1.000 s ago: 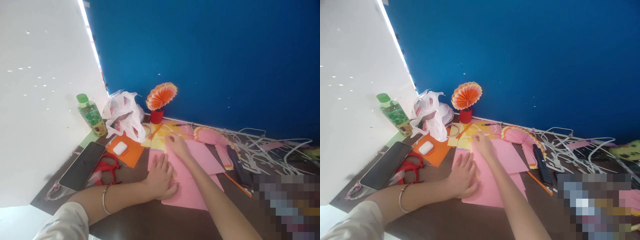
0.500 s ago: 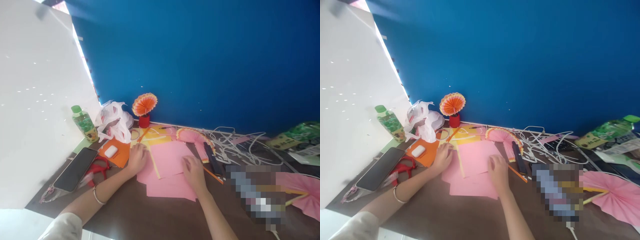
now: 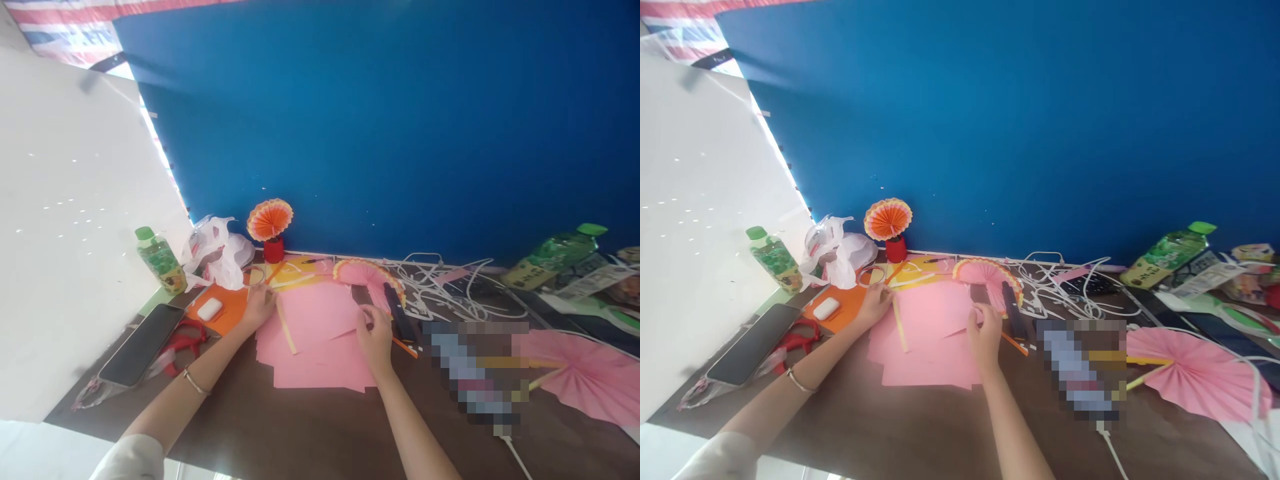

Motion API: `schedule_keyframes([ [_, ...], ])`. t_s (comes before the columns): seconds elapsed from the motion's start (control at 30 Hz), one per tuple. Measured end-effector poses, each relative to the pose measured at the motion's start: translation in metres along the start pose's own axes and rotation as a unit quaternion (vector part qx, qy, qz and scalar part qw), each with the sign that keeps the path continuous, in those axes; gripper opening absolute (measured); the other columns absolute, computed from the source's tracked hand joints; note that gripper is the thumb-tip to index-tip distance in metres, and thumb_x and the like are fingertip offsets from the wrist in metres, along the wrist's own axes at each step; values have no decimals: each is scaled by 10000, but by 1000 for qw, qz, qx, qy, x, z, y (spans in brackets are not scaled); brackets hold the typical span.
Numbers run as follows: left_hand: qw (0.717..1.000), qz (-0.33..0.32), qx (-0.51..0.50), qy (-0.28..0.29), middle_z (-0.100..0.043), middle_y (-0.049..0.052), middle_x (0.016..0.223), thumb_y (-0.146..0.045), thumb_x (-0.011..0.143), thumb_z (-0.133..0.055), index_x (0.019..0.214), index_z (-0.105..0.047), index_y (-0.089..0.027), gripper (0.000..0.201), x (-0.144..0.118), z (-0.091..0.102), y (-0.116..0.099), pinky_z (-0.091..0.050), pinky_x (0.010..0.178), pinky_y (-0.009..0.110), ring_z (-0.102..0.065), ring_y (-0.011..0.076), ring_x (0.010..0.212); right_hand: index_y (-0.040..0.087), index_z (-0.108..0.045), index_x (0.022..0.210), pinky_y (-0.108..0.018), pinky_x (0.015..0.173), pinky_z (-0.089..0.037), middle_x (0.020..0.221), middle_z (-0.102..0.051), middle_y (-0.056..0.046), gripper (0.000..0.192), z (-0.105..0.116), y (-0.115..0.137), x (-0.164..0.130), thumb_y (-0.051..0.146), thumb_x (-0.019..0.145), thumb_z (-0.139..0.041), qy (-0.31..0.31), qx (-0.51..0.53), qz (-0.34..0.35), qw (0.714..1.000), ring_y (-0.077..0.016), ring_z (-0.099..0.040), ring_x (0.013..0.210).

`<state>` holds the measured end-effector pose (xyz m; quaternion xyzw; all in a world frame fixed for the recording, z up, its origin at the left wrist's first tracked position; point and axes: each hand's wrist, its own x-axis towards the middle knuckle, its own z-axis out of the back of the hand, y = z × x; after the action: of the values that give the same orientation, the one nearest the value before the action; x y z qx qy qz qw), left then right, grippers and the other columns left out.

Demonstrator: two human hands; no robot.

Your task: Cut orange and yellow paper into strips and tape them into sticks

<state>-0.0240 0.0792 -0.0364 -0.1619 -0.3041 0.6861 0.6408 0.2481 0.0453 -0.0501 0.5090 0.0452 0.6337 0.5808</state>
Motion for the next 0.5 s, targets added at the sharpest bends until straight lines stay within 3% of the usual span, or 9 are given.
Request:
schedule_keyframes([
  [0.17,994,53,-90,-46,-623,15,704,-269,834,-390,962,-460,-158,183,-23,22,12,-425,609,256,-587,156,616,174,-533,873,-383,754,-434,874,-578,-94,169,-4,-2,0,281,790,-433,-23,40,-49,998,-225,-536,847],
  [0.3,998,-3,-10,58,-557,-37,540,-274,810,-416,924,-511,-191,170,-42,37,12,-385,568,238,-552,150,527,165,-544,876,-376,744,-431,862,-583,-100,186,-8,3,1,282,806,-416,-8,19,-25,999,-228,-536,852],
  [0.37,995,-23,61,74,-551,-35,544,-276,805,-420,884,-542,-206,162,-43,39,10,-363,560,228,-548,144,538,167,-557,900,-389,783,-413,896,-599,-107,204,-9,9,0,281,817,-410,34,-12,29,999,-235,-534,886],
  [0.5,992,-4,122,18,-614,10,722,-261,800,-423,863,-568,-199,170,-20,31,5,-364,575,219,-578,154,670,189,-531,1090,-425,905,-340,1095,-585,-101,315,-11,29,-9,321,822,-431,172,-91,134,972,-252,-491,1050],
])
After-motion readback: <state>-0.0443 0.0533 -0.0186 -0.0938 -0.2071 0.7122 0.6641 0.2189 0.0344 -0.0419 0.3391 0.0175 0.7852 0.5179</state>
